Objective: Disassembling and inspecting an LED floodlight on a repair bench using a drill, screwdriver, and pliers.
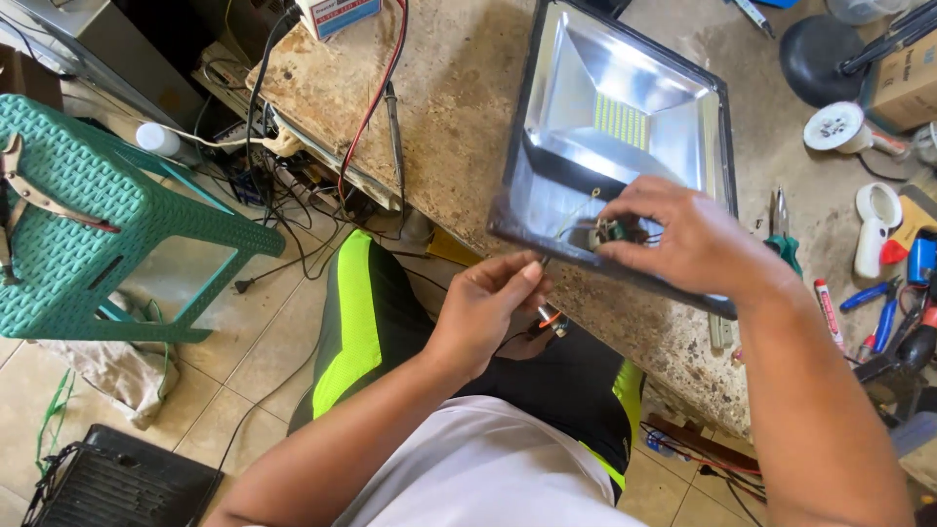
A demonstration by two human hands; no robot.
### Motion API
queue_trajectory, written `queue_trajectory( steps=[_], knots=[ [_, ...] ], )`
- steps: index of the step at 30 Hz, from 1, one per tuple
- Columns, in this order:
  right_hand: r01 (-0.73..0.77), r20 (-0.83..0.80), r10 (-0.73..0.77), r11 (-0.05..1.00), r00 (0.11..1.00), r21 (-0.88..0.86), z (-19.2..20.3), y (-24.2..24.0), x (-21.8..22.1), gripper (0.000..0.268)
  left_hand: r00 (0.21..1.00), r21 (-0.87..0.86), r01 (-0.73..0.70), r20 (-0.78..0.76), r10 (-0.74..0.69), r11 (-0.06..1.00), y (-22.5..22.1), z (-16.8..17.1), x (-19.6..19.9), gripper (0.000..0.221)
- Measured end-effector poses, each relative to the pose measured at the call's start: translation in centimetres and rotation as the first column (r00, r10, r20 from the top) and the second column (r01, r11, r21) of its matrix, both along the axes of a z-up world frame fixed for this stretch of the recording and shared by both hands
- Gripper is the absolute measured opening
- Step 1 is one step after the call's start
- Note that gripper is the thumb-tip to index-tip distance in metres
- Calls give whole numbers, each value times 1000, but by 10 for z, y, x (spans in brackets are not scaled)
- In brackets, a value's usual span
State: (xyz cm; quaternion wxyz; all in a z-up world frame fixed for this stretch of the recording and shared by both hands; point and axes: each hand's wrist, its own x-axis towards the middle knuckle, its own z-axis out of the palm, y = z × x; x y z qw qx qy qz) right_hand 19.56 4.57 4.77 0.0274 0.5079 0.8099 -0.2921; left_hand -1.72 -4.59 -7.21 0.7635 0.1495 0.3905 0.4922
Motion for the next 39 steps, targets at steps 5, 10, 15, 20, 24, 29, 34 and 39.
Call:
queue_trajectory(
  steps=[5,10,15,20,24,29,34,39],
  knots=[
    [-28,136,18,997,991,73,-12,-24,-16,37,987,-20,9,-163,-12,1000,-29,-71,8,28],
    [-99,227,69,987,972,127,-55,-32,-13,39,966,-63,29,-254,-44,998,-39,-96,1,22],
    [-64,129,37,975,991,211,-76,-42,-1,34,907,-58,164,-383,-173,985,-27,-60,-9,19],
    [-53,66,36,959,997,277,-82,-43,0,31,815,-19,164,-560,-147,986,-23,-63,-10,18],
    [-70,82,49,959,995,274,-84,-43,1,32,800,-69,97,-587,-119,993,-25,-63,-1,14],
    [-108,86,85,945,993,309,-86,-42,3,33,884,-63,88,-456,-107,994,-27,-77,-1,13],
    [-95,79,75,950,994,299,-85,-43,1,33,950,-76,87,-294,-105,993,-27,-87,-2,12],
    [-101,85,78,944,993,313,-87,-44,2,32,991,-176,69,-103,-88,982,-28,-95,-2,8]
  ],
)
